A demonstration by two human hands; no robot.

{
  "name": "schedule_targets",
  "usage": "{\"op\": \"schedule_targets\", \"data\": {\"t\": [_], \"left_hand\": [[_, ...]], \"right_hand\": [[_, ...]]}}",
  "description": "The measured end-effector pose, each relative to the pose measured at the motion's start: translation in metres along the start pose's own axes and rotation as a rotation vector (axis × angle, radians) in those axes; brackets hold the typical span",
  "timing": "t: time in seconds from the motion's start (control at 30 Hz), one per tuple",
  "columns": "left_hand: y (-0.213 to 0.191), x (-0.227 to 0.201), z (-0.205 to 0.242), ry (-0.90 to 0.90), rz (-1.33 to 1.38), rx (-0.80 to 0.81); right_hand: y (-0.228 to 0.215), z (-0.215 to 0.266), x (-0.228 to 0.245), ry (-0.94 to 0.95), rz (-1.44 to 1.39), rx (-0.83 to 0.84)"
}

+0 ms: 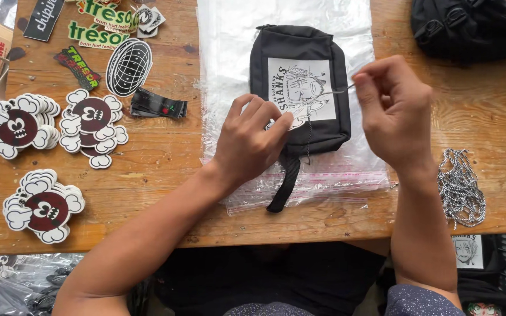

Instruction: The person attaches a skull-shaped keychain to a small black bag, places the bag into a plastic mailer, seals it, and sets it aside. This process is repeated for multiple bags with different printed designs.

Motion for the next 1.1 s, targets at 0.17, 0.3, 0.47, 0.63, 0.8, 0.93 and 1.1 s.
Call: {"op": "schedule_targets", "data": {"t": [0.17, 0.3, 0.47, 0.63, 0.8, 0.93, 1.1], "left_hand": [[-0.003, 0.001, -0.001, -0.012, -0.006, -0.015], [-0.005, 0.002, -0.001, -0.016, -0.019, -0.021], [-0.002, 0.003, 0.001, -0.012, 0.015, -0.02], [0.002, 0.012, 0.003, -0.086, 0.071, -0.009], [0.007, 0.02, 0.005, -0.16, 0.148, -0.017], [0.01, 0.025, 0.006, -0.203, 0.191, -0.022], [0.011, 0.025, 0.006, -0.2, 0.21, -0.018]], "right_hand": [[0.015, -0.004, 0.012, -0.121, -0.131, 0.196], [0.024, -0.003, 0.03, -0.196, -0.277, 0.28], [0.031, 0.003, 0.055, -0.495, 0.117, 0.258], [0.032, 0.003, 0.041, -0.403, 0.103, 0.299], [0.041, 0.01, 0.05, -0.666, 0.261, 0.36], [0.051, 0.014, 0.042, -0.658, 0.536, 0.376], [0.054, 0.015, 0.037, -0.614, 0.531, 0.379]]}}
Point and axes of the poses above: each hand's wrist, its own z-axis away from the middle knuckle, its own y-axis out of the palm, x = y × z, the point moved 7 cm from there along -z, towards the middle knuckle, and after that the axes turned 13 degrees about x, right-handed, at the moved point
